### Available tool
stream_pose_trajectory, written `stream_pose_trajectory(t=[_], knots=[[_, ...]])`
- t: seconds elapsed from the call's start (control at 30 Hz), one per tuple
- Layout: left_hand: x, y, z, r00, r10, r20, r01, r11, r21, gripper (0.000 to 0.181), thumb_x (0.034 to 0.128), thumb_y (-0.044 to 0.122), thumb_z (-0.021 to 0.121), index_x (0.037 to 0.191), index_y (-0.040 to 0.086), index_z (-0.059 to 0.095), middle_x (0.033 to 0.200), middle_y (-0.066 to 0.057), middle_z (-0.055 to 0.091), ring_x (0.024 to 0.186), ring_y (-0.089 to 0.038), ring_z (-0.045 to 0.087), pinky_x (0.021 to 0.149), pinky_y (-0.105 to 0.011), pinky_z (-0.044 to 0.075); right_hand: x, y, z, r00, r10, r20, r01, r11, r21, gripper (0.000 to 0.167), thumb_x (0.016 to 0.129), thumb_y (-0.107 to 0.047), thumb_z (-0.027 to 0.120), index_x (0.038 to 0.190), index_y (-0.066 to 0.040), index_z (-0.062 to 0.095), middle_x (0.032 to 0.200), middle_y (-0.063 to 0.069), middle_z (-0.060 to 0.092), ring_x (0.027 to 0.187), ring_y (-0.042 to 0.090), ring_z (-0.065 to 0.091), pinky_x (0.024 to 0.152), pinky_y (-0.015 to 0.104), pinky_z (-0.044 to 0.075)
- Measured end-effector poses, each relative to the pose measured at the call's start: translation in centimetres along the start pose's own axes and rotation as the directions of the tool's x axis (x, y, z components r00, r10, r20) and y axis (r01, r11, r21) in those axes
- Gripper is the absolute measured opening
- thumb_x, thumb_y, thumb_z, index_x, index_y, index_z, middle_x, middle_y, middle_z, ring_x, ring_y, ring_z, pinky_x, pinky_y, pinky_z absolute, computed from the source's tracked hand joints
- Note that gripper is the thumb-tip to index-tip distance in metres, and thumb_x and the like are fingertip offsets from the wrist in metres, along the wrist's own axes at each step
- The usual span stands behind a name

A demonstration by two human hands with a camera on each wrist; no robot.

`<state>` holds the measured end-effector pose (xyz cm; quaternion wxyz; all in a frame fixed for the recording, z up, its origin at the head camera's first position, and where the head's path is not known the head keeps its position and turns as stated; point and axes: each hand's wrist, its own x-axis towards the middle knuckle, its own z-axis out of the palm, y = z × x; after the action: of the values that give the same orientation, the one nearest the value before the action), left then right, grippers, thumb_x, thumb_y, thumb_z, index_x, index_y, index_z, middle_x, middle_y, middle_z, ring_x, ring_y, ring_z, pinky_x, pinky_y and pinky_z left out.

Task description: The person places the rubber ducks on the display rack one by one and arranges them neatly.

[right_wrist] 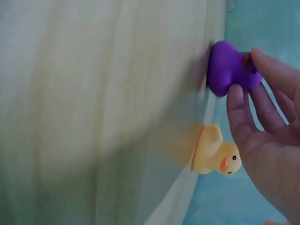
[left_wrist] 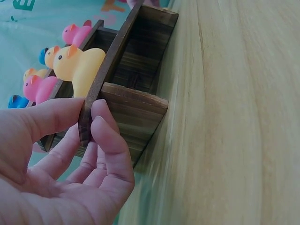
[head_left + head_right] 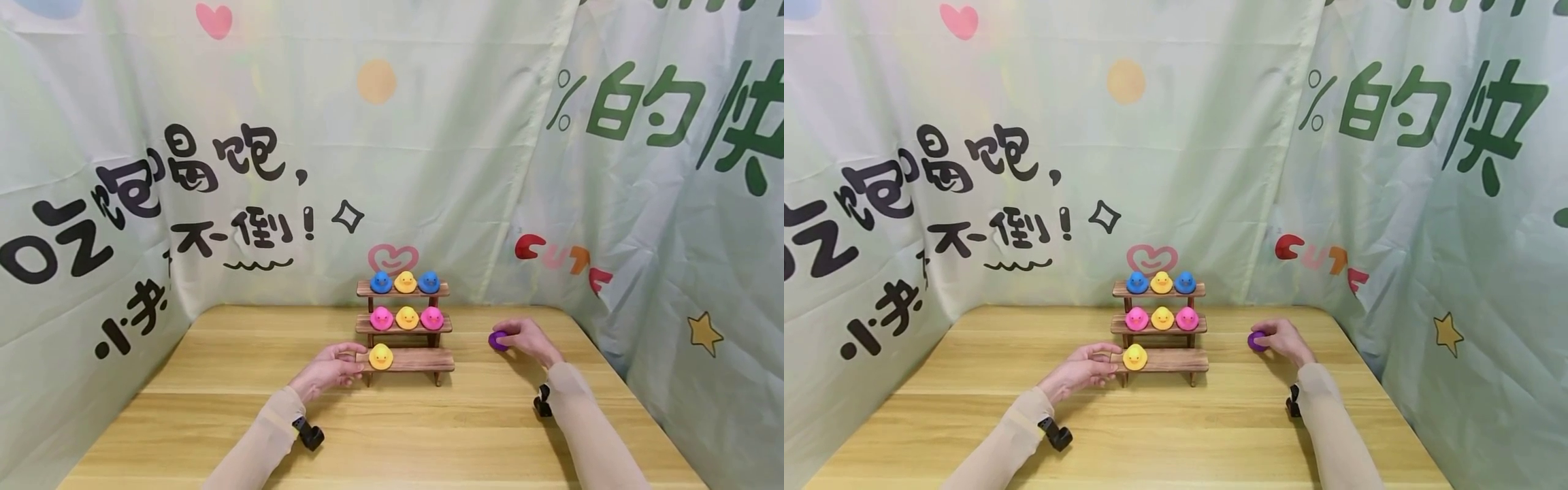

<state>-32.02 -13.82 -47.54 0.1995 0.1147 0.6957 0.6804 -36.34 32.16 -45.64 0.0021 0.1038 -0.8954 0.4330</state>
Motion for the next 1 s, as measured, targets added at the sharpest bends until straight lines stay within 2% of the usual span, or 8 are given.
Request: stream_pose_trajectory(t=[0.27, 0.6, 0.9, 1.0], knots=[[-0.3, 0.0, -0.1, 0.999, -0.027, -0.026, 0.027, 1.0, -0.005, 0.039, 0.0899, 0.003, 0.066, 0.128, 0.003, 0.057, 0.096, -0.007, 0.065, 0.077, -0.015, 0.064, 0.064, -0.024, 0.052, 0.0, 0.0, 0.4, 1.0, -0.006, 0.022, 0.007, 0.999, -0.041, 0.041, 0.09, -0.008, 0.07, 0.125, 0.01, 0.059, 0.117, 0.028, 0.066, 0.106, 0.034, 0.064, 0.083, 0.026, 0.052], [0.1, 0.3, 0.0, 1.0, -0.02, -0.014, 0.02, 1.0, 0.003, 0.039, 0.0896, 0.002, 0.065, 0.128, 0.003, 0.057, 0.097, -0.006, 0.067, 0.079, -0.016, 0.064, 0.064, -0.023, 0.052, 0.2, 0.0, 0.4, 0.999, 0.011, 0.036, -0.01, 1.0, -0.025, 0.043, 0.092, -0.013, 0.069, 0.128, 0.007, 0.059, 0.122, 0.027, 0.064, 0.11, 0.034, 0.063, 0.086, 0.027, 0.05], [-0.1, 0.5, 0.1, 1.0, -0.025, -0.006, 0.025, 1.0, -0.009, 0.041, 0.0889, 0.001, 0.065, 0.129, 0.002, 0.056, 0.096, -0.006, 0.066, 0.078, -0.015, 0.063, 0.067, -0.024, 0.053, 0.1, -0.8, 1.2, 0.998, 0.036, 0.058, -0.036, 0.999, -0.007, 0.043, 0.091, -0.018, 0.071, 0.128, 0.001, 0.062, 0.123, 0.02, 0.066, 0.113, 0.031, 0.062, 0.091, 0.035, 0.052], [-0.1, 0.5, 0.1, 1.0, -0.02, -0.012, 0.02, 1.0, -0.011, 0.041, 0.0889, 0.001, 0.065, 0.129, 0.001, 0.056, 0.096, -0.006, 0.066, 0.078, -0.015, 0.064, 0.066, -0.024, 0.053, 0.2, -1.2, 1.3, 0.997, 0.012, 0.076, -0.012, 1.0, 0.007, 0.044, 0.092, -0.02, 0.069, 0.13, 0.001, 0.06, 0.124, 0.021, 0.065, 0.114, 0.032, 0.061, 0.091, 0.034, 0.051]])
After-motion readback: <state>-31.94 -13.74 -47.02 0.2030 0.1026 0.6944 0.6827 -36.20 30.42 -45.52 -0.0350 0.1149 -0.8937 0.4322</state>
